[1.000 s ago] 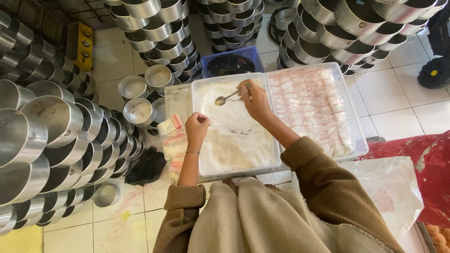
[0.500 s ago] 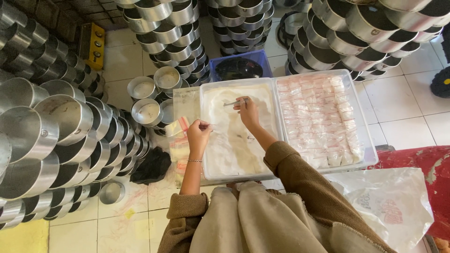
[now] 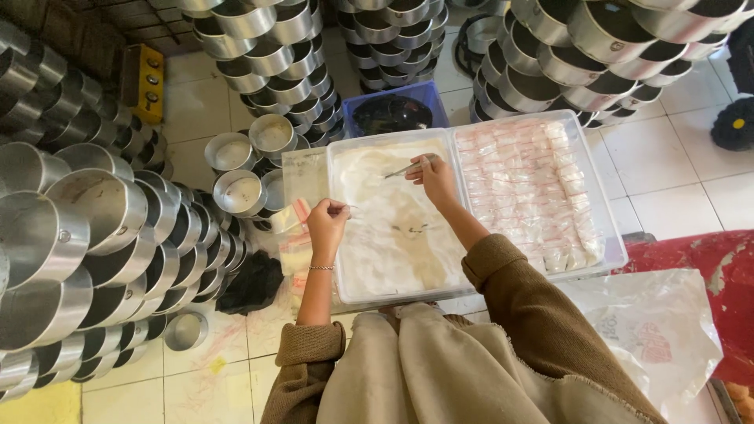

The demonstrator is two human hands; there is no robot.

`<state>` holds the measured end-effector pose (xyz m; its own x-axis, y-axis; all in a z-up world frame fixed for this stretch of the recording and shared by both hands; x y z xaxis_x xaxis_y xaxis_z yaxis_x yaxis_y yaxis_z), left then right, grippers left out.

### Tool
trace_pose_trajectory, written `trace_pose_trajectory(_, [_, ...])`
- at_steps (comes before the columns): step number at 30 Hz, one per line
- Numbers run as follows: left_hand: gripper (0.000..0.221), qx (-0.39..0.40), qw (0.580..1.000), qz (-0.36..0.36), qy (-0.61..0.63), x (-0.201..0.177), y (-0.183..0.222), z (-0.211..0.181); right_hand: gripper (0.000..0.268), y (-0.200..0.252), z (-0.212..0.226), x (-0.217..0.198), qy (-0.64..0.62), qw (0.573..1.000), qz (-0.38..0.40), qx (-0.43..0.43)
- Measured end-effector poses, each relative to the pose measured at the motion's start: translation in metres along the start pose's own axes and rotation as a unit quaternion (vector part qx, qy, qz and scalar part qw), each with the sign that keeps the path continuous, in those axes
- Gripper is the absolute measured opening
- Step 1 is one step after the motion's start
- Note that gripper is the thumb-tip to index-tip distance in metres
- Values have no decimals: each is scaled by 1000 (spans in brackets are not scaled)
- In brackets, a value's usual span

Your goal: The person places small white items into plastic bags by hand and using a spoon, and then arranges the bags inside a larger container.

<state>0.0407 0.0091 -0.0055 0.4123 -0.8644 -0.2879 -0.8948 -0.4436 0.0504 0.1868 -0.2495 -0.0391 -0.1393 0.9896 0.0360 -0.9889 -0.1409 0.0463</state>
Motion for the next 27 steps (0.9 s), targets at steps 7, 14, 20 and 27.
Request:
trace_pose_trajectory(7, [10, -24, 999, 20, -25, 14, -11, -4, 30, 17, 30, -19, 6, 1000, -10, -8])
trace_pose_trajectory(14, [11, -39, 996, 53, -57, 25, -29, -2, 31, 35, 79, -18, 15, 998, 53, -37])
trace_pose_trajectory(20, [11, -56, 992, 101, -55, 34, -45, 7, 30, 46, 116, -1, 80, 991, 85, -67])
trace_pose_trajectory(27, [15, -93, 985, 142, -20, 28, -49, 3, 30, 53, 144, 14, 168, 976, 91, -104])
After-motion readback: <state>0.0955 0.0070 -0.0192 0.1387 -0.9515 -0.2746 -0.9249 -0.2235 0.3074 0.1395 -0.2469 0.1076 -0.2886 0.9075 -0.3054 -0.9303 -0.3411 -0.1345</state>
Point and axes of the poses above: each hand's wrist, its own y-axis away from the middle knuckle, its own x-axis out of the palm, z = x × y, the point moved 3 cm from there along -y, towards the middle knuckle, and after that the axes turned 6 degrees about -x, right-handed, at the moved point
